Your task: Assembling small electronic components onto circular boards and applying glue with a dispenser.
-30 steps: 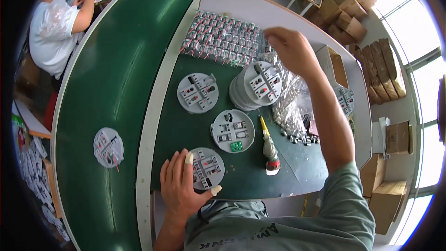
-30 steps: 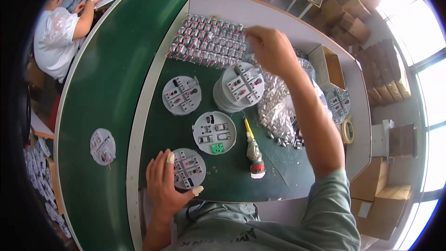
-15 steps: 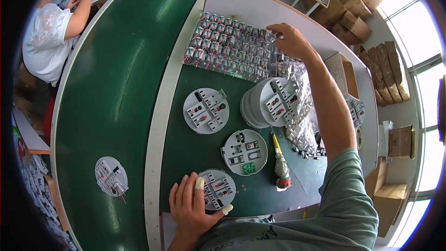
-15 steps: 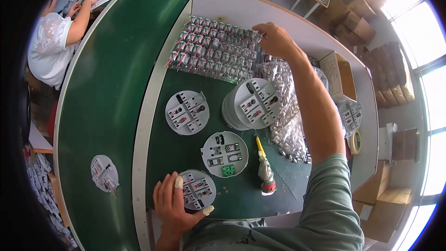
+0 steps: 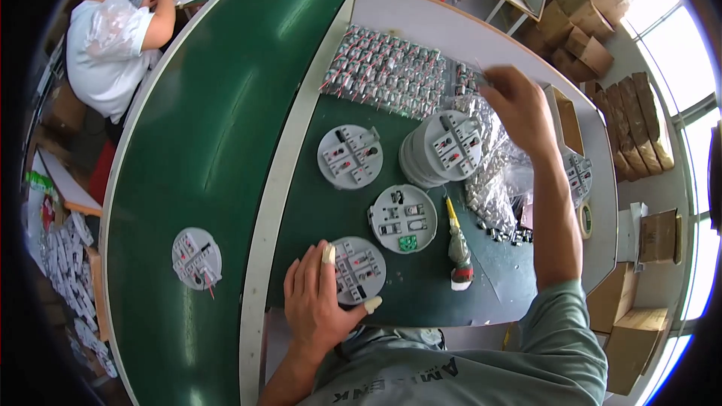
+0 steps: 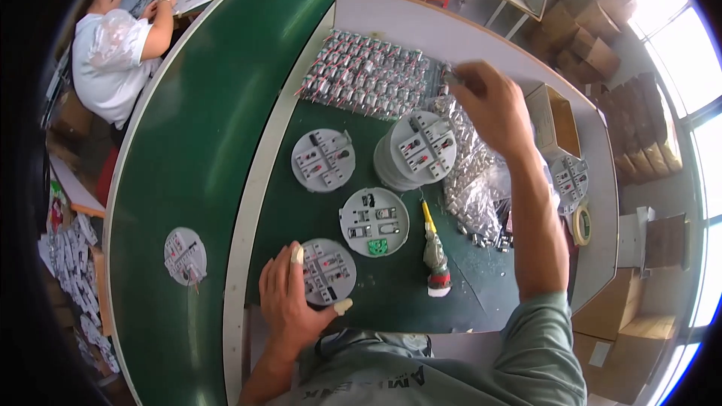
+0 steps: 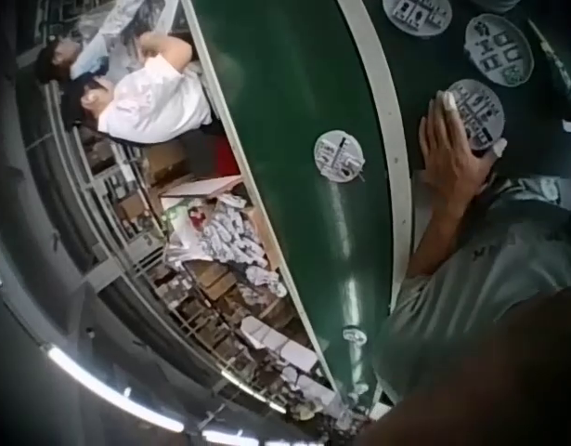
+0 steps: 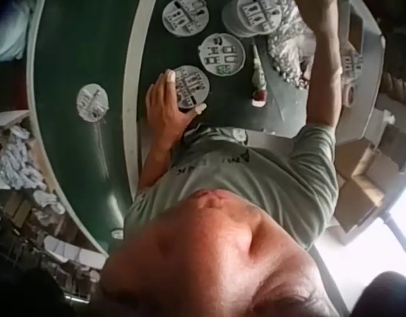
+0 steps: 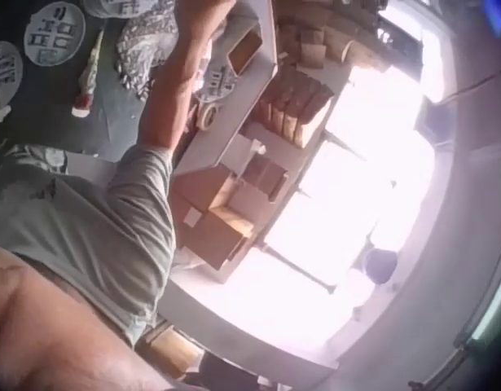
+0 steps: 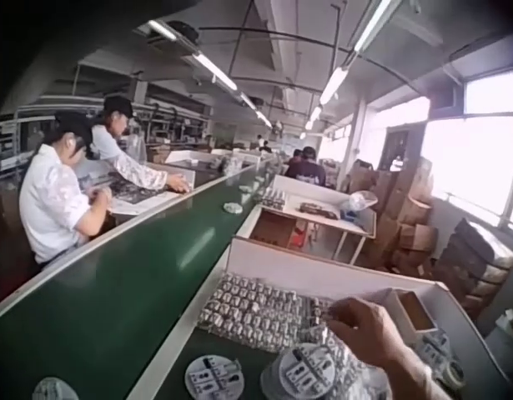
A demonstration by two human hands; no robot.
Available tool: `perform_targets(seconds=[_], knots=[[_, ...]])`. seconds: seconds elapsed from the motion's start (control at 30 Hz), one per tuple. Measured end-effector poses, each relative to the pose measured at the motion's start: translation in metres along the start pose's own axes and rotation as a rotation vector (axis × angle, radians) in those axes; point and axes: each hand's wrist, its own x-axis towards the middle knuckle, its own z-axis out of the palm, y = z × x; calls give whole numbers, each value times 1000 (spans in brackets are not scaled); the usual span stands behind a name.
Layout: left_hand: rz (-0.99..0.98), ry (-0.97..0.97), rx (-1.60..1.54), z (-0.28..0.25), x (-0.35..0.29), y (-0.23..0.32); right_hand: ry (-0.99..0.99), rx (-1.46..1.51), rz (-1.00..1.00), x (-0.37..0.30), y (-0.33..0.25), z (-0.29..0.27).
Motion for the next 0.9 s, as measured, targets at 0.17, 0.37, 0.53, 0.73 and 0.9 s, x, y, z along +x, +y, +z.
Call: perform_targets(seconds=[0.17, 0.37, 0.53, 0.73, 0.9], knots=[[-26, -19, -190, -17, 8, 5, -227, 365, 157, -157, -100, 15], [-12, 31, -291, -8, 9, -7, -410, 256, -360, -197, -132, 79], [-13, 127, -286, 1, -1, -7, -505, 207, -500, -200, -138, 90], [22, 186, -272, 6, -4, -7, -548, 165, -526, -199, -138, 82], [-44, 131, -246, 5, -1, -4, -622, 68, -576, -186, -140, 74]])
